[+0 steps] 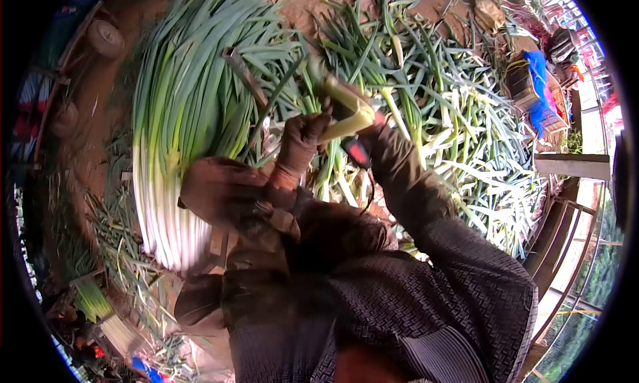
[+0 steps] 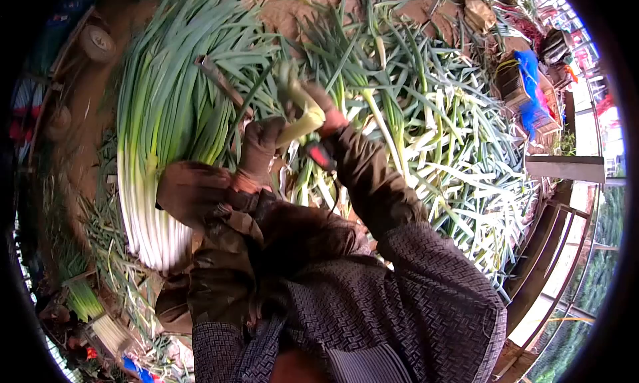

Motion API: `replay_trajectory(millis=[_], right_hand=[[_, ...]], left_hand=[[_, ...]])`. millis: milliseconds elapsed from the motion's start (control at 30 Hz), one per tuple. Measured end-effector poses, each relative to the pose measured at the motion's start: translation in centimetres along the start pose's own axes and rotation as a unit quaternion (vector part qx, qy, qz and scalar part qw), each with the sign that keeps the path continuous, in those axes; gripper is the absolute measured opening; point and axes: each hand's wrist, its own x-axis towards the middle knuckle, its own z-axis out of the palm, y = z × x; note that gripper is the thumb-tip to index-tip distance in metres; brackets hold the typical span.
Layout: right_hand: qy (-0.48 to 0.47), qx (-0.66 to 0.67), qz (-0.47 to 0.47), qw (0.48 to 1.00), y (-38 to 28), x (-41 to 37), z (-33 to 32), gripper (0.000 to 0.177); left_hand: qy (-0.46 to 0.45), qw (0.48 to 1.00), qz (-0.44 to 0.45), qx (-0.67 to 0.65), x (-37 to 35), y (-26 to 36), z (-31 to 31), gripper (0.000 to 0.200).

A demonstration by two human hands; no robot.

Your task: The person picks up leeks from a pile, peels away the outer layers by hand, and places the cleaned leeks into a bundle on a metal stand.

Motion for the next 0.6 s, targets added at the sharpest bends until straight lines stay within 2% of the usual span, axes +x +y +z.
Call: replay_trajectory(millis=[33, 67, 100, 167, 200, 233, 267, 300, 333, 367, 400, 433, 467, 500, 533, 600], right_hand=[[-0.054, -0.181, -0.044, 0.981, 0.2, -1.1, 0.3, 0.033], [-0.090, -0.349, -0.105, 0.927, 0.3, -2.2, 0.7, 0.039], [-0.100, -0.316, 0.007, 0.943, 0.2, -3.2, 1.2, 0.044], [-0.108, -0.252, 0.099, 0.957, 2.1, -6.5, 1.8, 0.035], [-0.121, -0.208, 0.131, 0.962, 1.7, -6.6, 1.4, 0.030], [-0.127, -0.169, 0.166, 0.963, 1.5, -7.0, 0.2, 0.025], [-0.132, -0.146, 0.202, 0.960, 0.8, -8.1, -0.5, 0.020], [-0.080, -0.229, 0.186, 0.952, -5.0, -8.7, 1.9, 0.022], [-0.042, -0.311, 0.143, 0.939, -5.9, -9.7, 0.6, 0.021], [0.001, -0.392, 0.107, 0.914, -6.9, -10.8, -0.7, 0.021], [0.075, -0.295, 0.149, 0.941, -6.7, -12.4, -0.9, 0.025], [0.183, -0.104, 0.185, 0.960, -6.5, -13.9, -0.7, 0.030], [0.287, 0.070, 0.176, 0.939, -7.3, -15.2, -1.1, 0.036], [0.357, 0.157, 0.135, 0.911, -10.8, -15.0, -0.6, 0.042], [0.384, 0.171, 0.115, 0.900, -14.6, -15.1, 0.0, 0.040], [0.460, 0.136, -0.011, 0.877, -17.3, -20.3, -10.2, 0.033]], left_hand=[[0.009, 0.999, 0.006, 0.032, 0.3, 0.0, 0.6, 0.036], [0.104, 0.937, 0.270, 0.195, 1.4, -4.4, 1.3, 0.032], [0.066, 0.977, 0.087, 0.183, 0.3, -0.7, 1.8, 0.028], [0.047, 0.926, 0.139, 0.347, -0.3, -3.5, 1.7, 0.016], [0.073, 0.887, 0.235, 0.390, -0.2, -0.1, 2.8, 0.012], [0.073, 0.888, 0.287, 0.352, -0.2, 2.7, 3.7, 0.016], [0.066, 0.888, 0.264, 0.370, -0.5, 4.2, 4.5, 0.022], [0.010, 0.934, 0.217, 0.284, -1.2, 6.2, 5.8, 0.019], [-0.045, 0.885, 0.250, 0.390, -1.1, 6.3, 6.6, 0.016], [-0.048, 0.940, 0.292, 0.170, -1.6, 8.8, 9.4, 0.019], [-0.113, 0.927, 0.357, 0.016, -0.8, 8.7, 11.2, 0.022], [-0.165, 0.930, 0.307, 0.121, -1.6, 3.4, 13.3, 0.023], [-0.180, 0.909, 0.353, 0.130, -2.1, 7.4, 16.3, 0.028], [-0.176, 0.883, 0.392, 0.189, -2.5, 10.0, 18.6, 0.033], [-0.183, 0.885, 0.385, 0.185, -2.5, 9.2, 20.5, 0.032], [-0.231, 0.881, 0.350, 0.220, -2.6, 8.3, 23.3, 0.031]])
